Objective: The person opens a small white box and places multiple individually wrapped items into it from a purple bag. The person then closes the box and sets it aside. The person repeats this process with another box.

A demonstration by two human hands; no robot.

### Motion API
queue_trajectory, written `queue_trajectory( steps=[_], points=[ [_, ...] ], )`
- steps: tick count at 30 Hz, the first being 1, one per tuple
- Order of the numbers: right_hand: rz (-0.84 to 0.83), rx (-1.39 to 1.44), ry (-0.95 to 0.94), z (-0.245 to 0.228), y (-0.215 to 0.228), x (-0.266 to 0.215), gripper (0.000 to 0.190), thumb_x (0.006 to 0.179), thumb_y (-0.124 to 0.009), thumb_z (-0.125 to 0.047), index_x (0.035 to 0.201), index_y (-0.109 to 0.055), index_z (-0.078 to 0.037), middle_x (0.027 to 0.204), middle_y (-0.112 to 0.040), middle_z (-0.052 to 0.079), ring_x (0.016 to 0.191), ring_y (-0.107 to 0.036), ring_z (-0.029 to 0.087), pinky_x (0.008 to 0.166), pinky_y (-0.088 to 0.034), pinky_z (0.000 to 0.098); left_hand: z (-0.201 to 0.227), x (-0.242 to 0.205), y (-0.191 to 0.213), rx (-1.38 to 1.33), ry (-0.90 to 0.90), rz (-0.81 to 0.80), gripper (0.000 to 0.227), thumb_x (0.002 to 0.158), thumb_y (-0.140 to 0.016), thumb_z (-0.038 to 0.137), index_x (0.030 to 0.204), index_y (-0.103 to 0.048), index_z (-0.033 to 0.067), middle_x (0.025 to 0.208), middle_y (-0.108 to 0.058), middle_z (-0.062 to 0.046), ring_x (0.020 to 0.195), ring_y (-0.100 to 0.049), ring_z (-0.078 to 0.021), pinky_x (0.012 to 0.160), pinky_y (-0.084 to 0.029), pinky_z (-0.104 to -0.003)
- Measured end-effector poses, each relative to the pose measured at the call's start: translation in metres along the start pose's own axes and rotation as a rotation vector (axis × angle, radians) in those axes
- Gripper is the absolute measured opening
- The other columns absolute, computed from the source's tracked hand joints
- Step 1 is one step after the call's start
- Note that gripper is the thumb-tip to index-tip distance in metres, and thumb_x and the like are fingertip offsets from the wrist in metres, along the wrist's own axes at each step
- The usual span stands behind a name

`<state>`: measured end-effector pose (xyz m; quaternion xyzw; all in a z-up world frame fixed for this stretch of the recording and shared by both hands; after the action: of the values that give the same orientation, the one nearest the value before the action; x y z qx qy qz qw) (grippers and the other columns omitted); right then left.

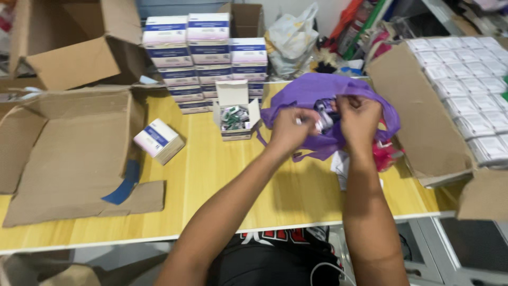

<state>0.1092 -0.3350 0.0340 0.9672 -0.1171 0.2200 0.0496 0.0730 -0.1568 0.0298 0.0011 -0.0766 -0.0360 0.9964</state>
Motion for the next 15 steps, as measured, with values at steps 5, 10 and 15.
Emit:
queue_trajectory(
  steps=[5, 10, 15],
  points=[
    [-0.182, -0.100, -0.142, 0.001, -0.012, -0.011, 0.017, 0.097, -0.064, 0.002, 0.111, -0.072, 0.007, 0.087, -0.075, 0.007, 0.073, -0.069, 0.010, 0.067, -0.055, 0.0235, 0.046, -0.060, 0.058, 0.144, -0.245, 0.148, 0.007, 0.097, -0.068, 0.010, 0.096, -0.075, 0.0078, 0.080, -0.076, -0.004, 0.071, -0.071, -0.0106, 0.064, -0.057, -0.029],
    [-0.443, -0.079, -0.267, -0.011, -0.015, -0.012, 0.021, 0.093, -0.066, 0.000, 0.112, -0.069, 0.009, 0.088, -0.076, 0.008, 0.074, -0.071, 0.012, 0.069, -0.056, 0.0256, 0.080, -0.043, 0.138, 0.771, -0.451, 0.365, 0.005, 0.091, -0.075, 0.010, 0.095, -0.077, 0.0077, 0.082, -0.074, -0.016, 0.072, -0.072, -0.0316, 0.068, -0.056, -0.041],
    [-0.903, -0.091, -0.350, -0.034, -0.003, -0.017, 0.023, 0.091, -0.067, -0.001, 0.110, -0.076, 0.008, 0.083, -0.078, 0.012, 0.072, -0.073, 0.015, 0.069, -0.059, 0.0284, 0.070, -0.051, 0.160, 0.787, -0.362, 0.328, 0.009, 0.087, -0.076, 0.011, 0.093, -0.073, 0.0054, 0.080, -0.073, -0.016, 0.075, -0.072, -0.0374, 0.068, -0.054, -0.046]
  ],
)
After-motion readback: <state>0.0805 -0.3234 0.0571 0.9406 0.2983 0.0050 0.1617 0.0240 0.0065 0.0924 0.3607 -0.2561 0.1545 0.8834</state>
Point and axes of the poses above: each hand's wrist, its own x-axis towards the middle knuckle, its own y-axis out of the back of the hand, z = x × y, the point moved 2 cm from there along x, towards the middle knuckle
